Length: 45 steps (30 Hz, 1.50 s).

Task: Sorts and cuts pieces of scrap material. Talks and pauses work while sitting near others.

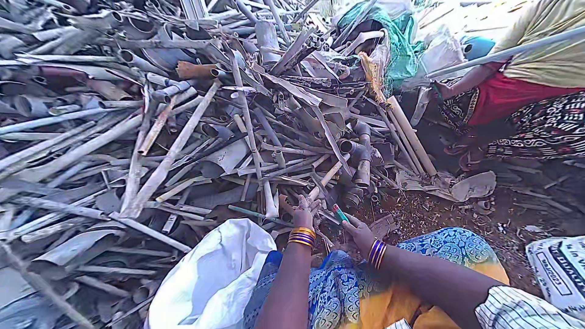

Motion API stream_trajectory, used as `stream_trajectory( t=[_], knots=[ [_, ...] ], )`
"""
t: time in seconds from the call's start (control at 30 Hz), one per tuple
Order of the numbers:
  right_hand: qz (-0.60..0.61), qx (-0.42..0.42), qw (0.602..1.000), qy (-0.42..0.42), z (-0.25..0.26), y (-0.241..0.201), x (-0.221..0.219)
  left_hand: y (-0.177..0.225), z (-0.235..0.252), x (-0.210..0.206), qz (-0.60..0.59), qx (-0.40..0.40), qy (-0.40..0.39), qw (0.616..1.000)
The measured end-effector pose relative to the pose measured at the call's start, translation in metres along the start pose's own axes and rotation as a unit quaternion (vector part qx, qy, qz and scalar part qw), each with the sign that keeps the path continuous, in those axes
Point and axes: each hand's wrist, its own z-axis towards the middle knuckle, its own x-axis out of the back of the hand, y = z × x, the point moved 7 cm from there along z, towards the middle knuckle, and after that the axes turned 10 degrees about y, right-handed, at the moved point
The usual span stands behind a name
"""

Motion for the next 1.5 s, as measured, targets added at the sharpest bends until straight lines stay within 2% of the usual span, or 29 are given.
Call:
stream_trajectory(
  t=[0.03, 0.13, 0.2, 0.27, 0.37, 0.5, 0.6, 0.7, 0.8, 0.87, 0.93, 1.0, 1.1, 1.2, 1.27, 1.43, 1.5],
  knots=[
    [-0.017, 0.004, 1.000, 0.001, 0.000, -0.002, 0.002, 0.000, -0.001, -0.002, 0.011, -0.009, -0.002, 1.000],
    [-0.120, 0.023, 0.989, -0.083, -0.012, -0.007, 0.005, -0.005, 0.006, 0.001, 0.066, -0.018, 0.000, 0.998],
    [-0.100, 0.025, 0.990, -0.094, -0.018, -0.010, 0.020, -0.002, 0.005, 0.001, 0.098, -0.033, -0.017, 0.994],
    [0.002, 0.026, 0.998, -0.054, -0.022, -0.012, 0.042, 0.009, 0.001, 0.001, 0.160, -0.088, -0.039, 0.982],
    [0.133, 0.027, 0.990, 0.051, -0.028, -0.017, 0.087, 0.033, -0.014, 0.007, 0.225, -0.167, -0.063, 0.958],
    [0.167, -0.007, 0.951, 0.260, -0.013, -0.017, 0.159, 0.060, -0.024, 0.031, 0.162, -0.238, -0.097, 0.953],
    [0.133, -0.050, 0.926, 0.351, 0.013, -0.008, 0.210, 0.065, -0.020, 0.041, 0.076, -0.244, -0.139, 0.957],
    [0.219, -0.049, 0.893, 0.389, 0.023, -0.009, 0.232, 0.063, -0.016, 0.045, 0.019, -0.233, -0.174, 0.957],
    [0.337, -0.013, 0.861, 0.379, 0.023, -0.011, 0.240, 0.055, -0.010, 0.045, -0.001, -0.260, -0.252, 0.932],
    [0.351, 0.009, 0.851, 0.389, 0.023, -0.010, 0.248, 0.047, -0.009, 0.047, 0.042, -0.264, -0.284, 0.921],
    [0.367, 0.038, 0.831, 0.415, 0.024, -0.009, 0.257, 0.038, -0.009, 0.049, 0.159, -0.252, -0.294, 0.908],
    [0.427, 0.075, 0.796, 0.423, 0.022, -0.010, 0.264, 0.028, -0.008, 0.046, 0.285, -0.237, -0.307, 0.876],
    [0.512, 0.103, 0.745, 0.414, 0.015, -0.019, 0.265, 0.012, -0.014, 0.033, 0.471, -0.210, -0.344, 0.785],
    [0.531, 0.101, 0.755, 0.371, 0.015, -0.024, 0.260, -0.007, -0.013, 0.015, 0.654, -0.223, -0.314, 0.651],
    [0.525, 0.095, 0.771, 0.348, 0.017, -0.025, 0.256, -0.013, -0.011, 0.008, 0.725, -0.245, -0.272, 0.584],
    [0.506, 0.121, 0.816, 0.254, 0.022, -0.029, 0.246, -0.008, -0.007, 0.000, 0.761, -0.332, -0.164, 0.534],
    [0.488, 0.151, 0.831, 0.219, 0.023, -0.031, 0.244, -0.002, -0.009, 0.001, 0.733, -0.369, -0.138, 0.554]
  ],
)
